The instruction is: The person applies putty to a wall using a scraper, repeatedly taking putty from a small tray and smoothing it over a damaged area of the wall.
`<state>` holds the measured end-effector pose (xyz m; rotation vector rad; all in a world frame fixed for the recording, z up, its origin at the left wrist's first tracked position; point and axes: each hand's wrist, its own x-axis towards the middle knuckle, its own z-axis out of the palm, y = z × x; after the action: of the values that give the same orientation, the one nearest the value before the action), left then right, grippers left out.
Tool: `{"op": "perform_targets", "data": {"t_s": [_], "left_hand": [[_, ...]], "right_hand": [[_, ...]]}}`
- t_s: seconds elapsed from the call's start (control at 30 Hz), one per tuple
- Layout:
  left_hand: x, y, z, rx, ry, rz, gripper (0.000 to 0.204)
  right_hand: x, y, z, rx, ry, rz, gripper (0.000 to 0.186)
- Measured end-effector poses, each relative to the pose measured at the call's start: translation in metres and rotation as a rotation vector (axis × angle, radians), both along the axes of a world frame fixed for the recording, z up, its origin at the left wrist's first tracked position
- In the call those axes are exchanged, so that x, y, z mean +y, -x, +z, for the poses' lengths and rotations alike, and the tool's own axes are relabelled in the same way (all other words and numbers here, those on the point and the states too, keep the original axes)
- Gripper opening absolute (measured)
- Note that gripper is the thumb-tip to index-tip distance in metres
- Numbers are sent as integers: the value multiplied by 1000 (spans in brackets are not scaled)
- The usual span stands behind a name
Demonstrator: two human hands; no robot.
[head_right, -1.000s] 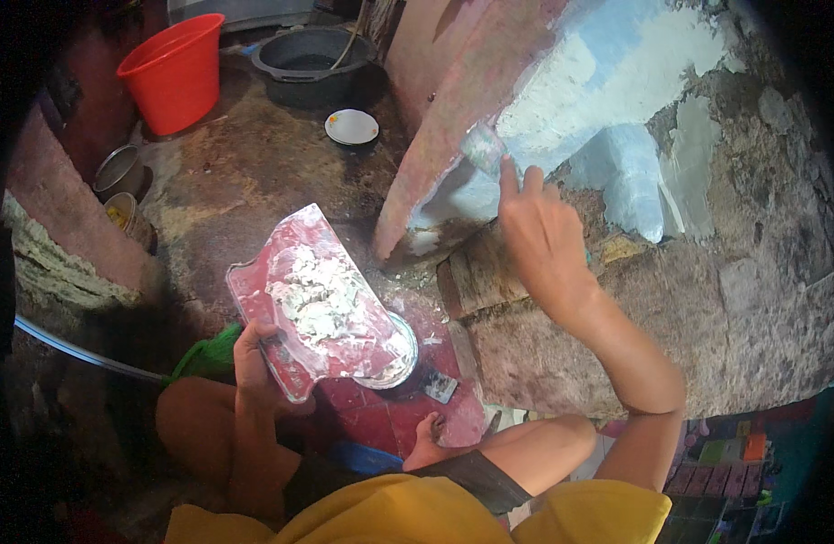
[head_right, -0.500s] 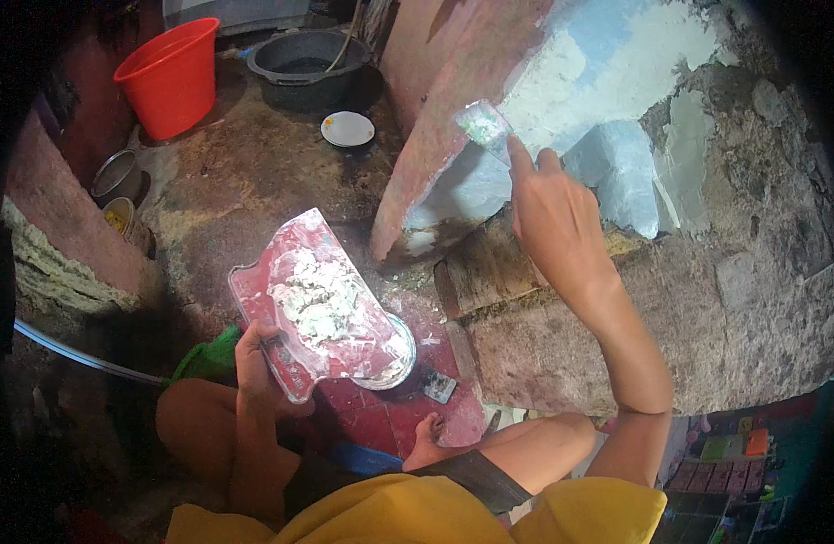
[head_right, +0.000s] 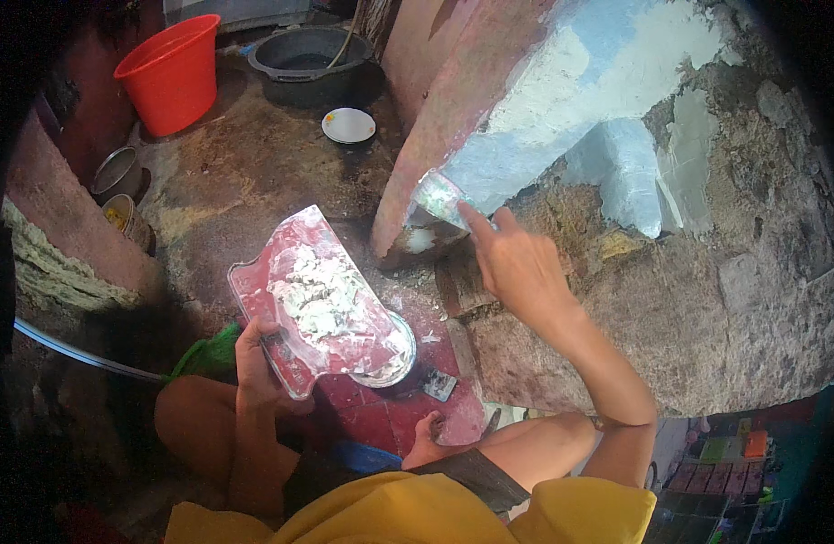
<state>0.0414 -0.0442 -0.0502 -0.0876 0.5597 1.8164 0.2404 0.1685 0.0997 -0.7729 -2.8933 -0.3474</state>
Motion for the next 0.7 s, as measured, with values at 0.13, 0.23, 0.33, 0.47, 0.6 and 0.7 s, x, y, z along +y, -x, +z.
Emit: {"op": "perform_targets", "data": {"t_s": [0.13,0.23,0.33,0.47,0.6,0.7], "left_hand": [[0,1,-4,-42,-39,-10,56],[1,1,4,-107,-71,-12,58],[-2,2,7,-112,-135,-44,58],[-5,4,2,-77,-172,-59,58],[-7,4,6,-41,-133,-4,58],[-9,6,-1,-11,-146,-11,57]], "right_hand": [[-4,6,6,138,157,56,43],[-2,6,3,326,558,207,41],[-18,-1,-14,340,1058,275,39],[-24,-3,-45,380,1206,354,36],[-11,-23,-47,254,1131,327,35],[-4,-47,-50,225,1071,283,36]]}}
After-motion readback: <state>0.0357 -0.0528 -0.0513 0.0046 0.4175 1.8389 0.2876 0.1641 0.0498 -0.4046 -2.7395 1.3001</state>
